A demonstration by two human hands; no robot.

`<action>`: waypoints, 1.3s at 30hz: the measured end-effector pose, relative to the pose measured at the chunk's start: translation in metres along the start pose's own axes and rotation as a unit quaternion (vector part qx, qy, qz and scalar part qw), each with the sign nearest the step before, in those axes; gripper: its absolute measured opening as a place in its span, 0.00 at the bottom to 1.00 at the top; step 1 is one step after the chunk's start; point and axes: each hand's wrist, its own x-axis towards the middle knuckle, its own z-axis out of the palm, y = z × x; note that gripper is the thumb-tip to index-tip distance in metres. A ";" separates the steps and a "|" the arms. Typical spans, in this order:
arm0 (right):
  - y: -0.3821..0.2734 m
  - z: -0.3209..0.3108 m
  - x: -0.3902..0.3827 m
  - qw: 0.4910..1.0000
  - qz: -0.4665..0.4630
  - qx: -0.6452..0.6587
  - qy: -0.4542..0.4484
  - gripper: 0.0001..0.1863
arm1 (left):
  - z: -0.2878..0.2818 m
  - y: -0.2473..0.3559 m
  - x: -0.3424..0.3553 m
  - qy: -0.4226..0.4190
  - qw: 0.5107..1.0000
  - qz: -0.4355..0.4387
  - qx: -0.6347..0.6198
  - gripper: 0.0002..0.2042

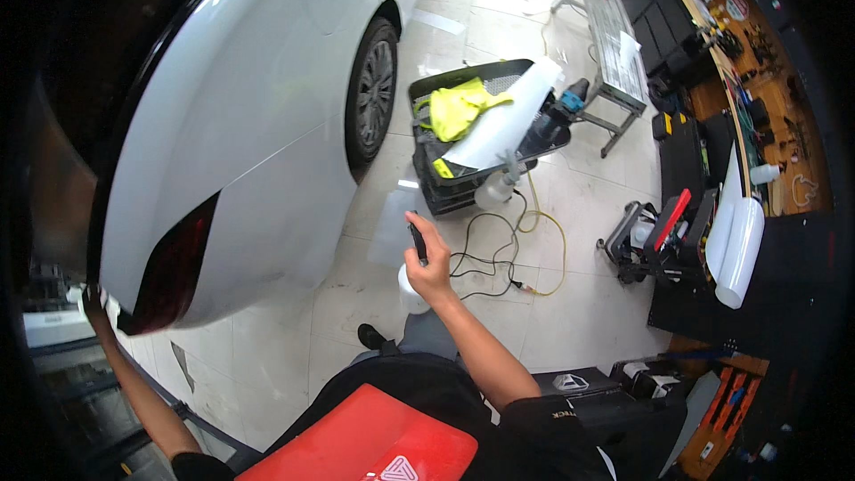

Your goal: The person applies a transparent protective film to the rear bumper of a white car. They smooth the film with a squeegee, use a heat gun to conform it to the curves, wipe the surface with a cloth, and cut a new piece of film to cover the taillight area.

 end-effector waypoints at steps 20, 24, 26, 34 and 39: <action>0.140 -0.106 0.141 0.934 -0.049 -0.336 -0.112 0.37 | 0.425 0.146 -0.435 -0.517 0.823 -0.229 0.057 0.21; 0.123 -0.099 0.142 0.954 0.050 -0.289 -0.056 0.26 | 0.451 0.160 -0.448 -0.584 0.750 -0.300 -0.076 0.25; 0.093 -0.082 0.126 0.963 0.023 -0.266 -0.025 0.23 | 0.483 0.112 -0.498 -0.600 0.750 -0.271 -0.064 0.25; 0.022 -0.170 -0.125 0.909 0.243 -0.287 -0.180 0.20 | 0.568 0.042 -0.479 -0.719 0.651 0.027 0.243 0.24; 0.051 -0.314 -0.340 0.677 0.566 -0.453 -0.127 0.17 | 0.579 0.051 -0.444 -0.646 0.715 -0.015 0.267 0.21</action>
